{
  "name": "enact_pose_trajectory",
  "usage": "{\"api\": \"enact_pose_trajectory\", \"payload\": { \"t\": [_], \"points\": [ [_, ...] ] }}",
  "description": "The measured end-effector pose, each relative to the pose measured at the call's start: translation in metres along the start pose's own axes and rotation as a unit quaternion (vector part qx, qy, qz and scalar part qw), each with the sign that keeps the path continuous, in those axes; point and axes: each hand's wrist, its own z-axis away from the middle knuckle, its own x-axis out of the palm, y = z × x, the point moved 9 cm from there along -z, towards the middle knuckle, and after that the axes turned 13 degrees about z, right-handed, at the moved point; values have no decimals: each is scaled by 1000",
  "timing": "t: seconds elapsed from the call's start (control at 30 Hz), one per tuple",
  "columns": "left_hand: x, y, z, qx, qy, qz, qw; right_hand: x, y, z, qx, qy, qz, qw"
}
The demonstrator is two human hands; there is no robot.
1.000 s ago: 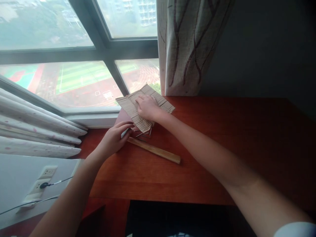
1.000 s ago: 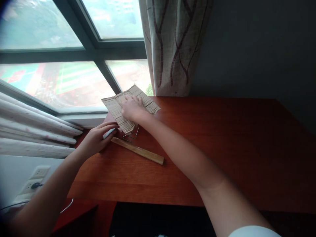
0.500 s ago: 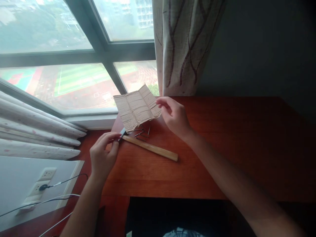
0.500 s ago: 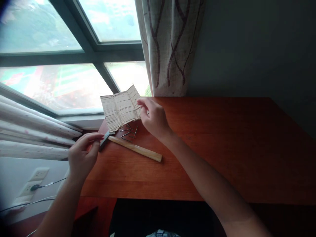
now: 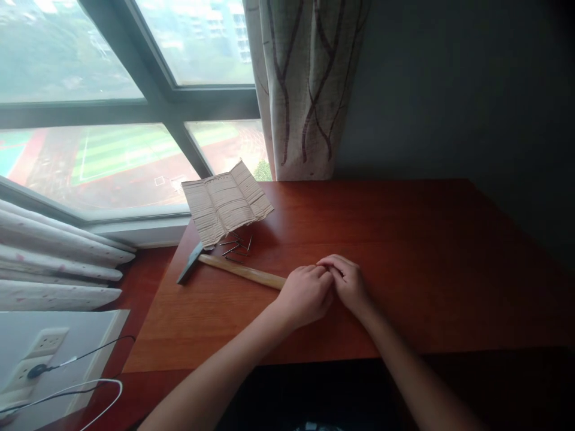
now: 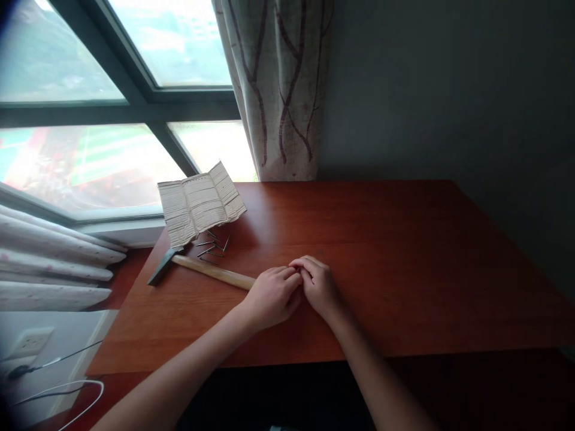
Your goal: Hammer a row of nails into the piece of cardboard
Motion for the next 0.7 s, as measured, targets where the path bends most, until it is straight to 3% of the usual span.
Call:
{"api": "enact_pose_trajectory", "payload": {
  "t": [0.1, 0.37, 0.7],
  "points": [
    [6, -8, -12, -21, -23, -34, 999, -1, 5, -5, 2, 10, 8, 1000],
    [8, -24, -4, -75, -23, -59, 995, 5, -1, -6, -7, -2, 17, 1000],
    [-14, -42, 4, -179, 8, -61, 982, 1, -13, -7, -11, 2, 7, 1000]
  ]
}}
